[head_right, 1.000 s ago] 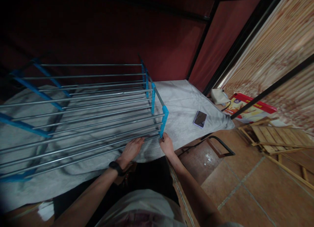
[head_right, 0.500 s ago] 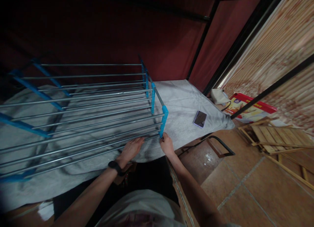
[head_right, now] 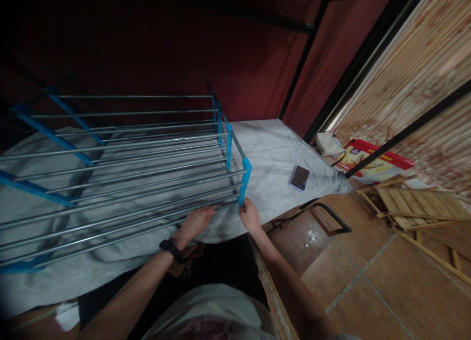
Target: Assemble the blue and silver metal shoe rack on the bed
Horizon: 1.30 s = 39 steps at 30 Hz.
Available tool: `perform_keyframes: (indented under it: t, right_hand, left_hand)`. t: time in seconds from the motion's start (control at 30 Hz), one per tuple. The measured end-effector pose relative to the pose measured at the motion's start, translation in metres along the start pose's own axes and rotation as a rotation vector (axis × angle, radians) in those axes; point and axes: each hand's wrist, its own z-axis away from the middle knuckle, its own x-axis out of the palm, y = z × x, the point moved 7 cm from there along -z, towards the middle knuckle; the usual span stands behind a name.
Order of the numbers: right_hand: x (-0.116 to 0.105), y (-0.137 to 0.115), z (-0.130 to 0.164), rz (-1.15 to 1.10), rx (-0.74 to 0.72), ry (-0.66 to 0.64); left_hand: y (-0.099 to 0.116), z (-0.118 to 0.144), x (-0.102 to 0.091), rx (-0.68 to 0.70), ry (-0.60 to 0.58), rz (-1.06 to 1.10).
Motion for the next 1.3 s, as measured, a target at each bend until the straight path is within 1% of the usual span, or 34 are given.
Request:
perform_keyframes:
  t: [0.2, 0.4, 0.8, 0.97, 1.1, 1.2, 1.3]
  right_hand:
    - [0.0, 0.002, -0.001, 0.014, 0.017, 0.007]
    - [-0.001, 0.001, -0.001, 0.037, 0.032, 0.027]
    - [-0.002, -0.002, -0.001, 0.077, 0.035, 0.045]
    - [-0.004, -0.007, 0.003, 0.076, 0.013, 0.03]
    - [-0.007, -0.009, 0.005, 0.052, -0.034, -0.005]
    - [-0.007, -0.001, 0.004, 0.095, -0.045, -0.006]
    - [-0.005, 0.01, 0.003, 0.132, -0.047, -0.025]
  left_hand:
    - [0.0, 0.0, -0.001, -0.025, -0.003, 0.004]
    - [-0.002, -0.001, -0.003, -0.064, -0.051, 0.025]
    - [-0.002, -0.004, -0.002, -0.053, -0.065, 0.045]
    - [0.001, -0.003, -0.004, -0.06, -0.055, 0.051]
    - [0.007, 0.0, -0.007, -0.072, -0.04, 0.046]
    - [0.011, 0.004, -0.009, -0.083, -0.017, 0.023]
    - [0.014, 0.012, -0.011, -0.078, 0.032, -0.027]
